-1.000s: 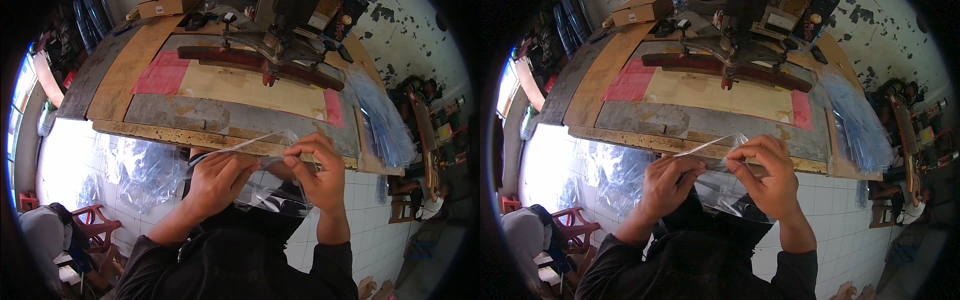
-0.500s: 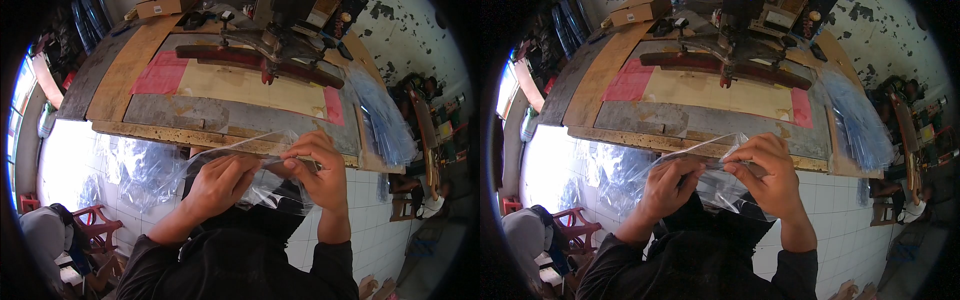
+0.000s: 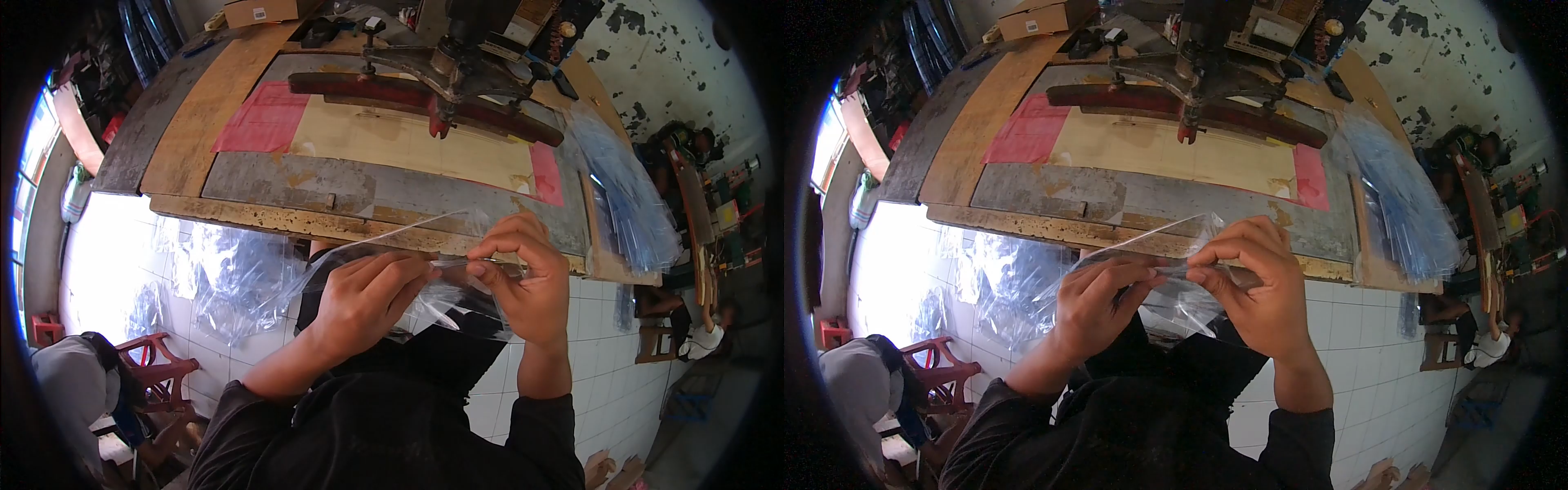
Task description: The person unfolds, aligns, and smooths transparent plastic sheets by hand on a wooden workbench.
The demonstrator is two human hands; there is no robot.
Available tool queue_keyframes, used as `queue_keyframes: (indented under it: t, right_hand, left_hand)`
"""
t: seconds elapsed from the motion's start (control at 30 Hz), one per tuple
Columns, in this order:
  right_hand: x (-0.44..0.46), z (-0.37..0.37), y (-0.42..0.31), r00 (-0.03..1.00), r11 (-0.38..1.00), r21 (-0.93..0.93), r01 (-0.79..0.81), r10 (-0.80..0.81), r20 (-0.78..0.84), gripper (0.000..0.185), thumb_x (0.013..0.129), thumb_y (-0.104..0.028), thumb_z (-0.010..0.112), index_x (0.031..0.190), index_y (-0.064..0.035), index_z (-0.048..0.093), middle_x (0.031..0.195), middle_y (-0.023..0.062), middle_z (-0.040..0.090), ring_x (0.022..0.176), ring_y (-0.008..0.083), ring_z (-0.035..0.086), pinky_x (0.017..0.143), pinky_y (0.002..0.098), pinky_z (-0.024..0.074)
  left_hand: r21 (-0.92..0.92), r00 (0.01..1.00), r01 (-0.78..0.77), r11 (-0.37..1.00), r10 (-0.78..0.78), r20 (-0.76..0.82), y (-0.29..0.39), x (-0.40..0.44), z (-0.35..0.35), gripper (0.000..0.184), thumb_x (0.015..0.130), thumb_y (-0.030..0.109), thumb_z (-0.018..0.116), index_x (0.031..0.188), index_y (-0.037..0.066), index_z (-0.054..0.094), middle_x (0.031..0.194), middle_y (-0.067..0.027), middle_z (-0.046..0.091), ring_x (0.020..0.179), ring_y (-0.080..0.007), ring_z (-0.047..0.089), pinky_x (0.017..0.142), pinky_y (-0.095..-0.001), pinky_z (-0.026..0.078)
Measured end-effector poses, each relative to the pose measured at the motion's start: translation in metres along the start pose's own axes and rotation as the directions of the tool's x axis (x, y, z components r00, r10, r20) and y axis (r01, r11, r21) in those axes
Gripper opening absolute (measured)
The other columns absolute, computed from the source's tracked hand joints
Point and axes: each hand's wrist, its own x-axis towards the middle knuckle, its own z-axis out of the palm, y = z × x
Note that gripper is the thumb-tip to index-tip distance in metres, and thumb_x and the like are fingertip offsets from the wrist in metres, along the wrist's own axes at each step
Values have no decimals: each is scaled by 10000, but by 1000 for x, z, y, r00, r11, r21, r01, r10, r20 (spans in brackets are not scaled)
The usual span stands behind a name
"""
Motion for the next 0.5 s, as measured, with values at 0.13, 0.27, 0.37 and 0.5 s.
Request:
queue_keyframes:
  t: [0.13, 0.27, 0.37, 0.5]
  right_hand:
    - [-1, -1, 2, 1000, 999, 37, -30, 30, 1, 194, 863, -218, 912, 988, -108, 813, 941, 7, 746, 953, 197, 629, 935, 384, 424]
    - [1, -4, 3, 1000, 995, 102, -18, 16, 16, 159, 883, -180, 894, 992, -93, 817, 944, 23, 755, 951, 201, 636, 930, 381, 435]
    - [0, -4, 5, 1000, 994, 113, -4, 2, 13, 137, 895, -160, 873, 999, -88, 821, 947, 30, 758, 952, 206, 640, 921, 382, 440]
    - [1, -4, 5, 1000, 995, 102, 8, -8, 7, 133, 900, -155, 867, 1007, -87, 827, 947, 35, 758, 954, 210, 641, 907, 381, 443]
  left_hand:
    - [-6, 999, -33, 999, 33, -12, 1, 3, -1, 253, 891, -3, 834, 1090, 20, 681, 985, -107, 789, 830, -262, 790, 714, -368, 621]
    - [-15, 999, -48, 999, 47, -23, 1, 3, 0, 260, 883, -24, 826, 1097, 14, 682, 996, -108, 792, 837, -255, 794, 719, -359, 626]
    - [-17, 998, -61, 998, 61, -31, 0, 3, 0, 267, 877, -32, 825, 1097, 11, 680, 1005, -109, 794, 840, -254, 797, 716, -354, 629]
    - [-41, 998, -64, 997, 63, -28, -1, 4, 0, 268, 875, -38, 826, 1087, 7, 668, 1014, -113, 797, 834, -252, 800, 704, -349, 635]
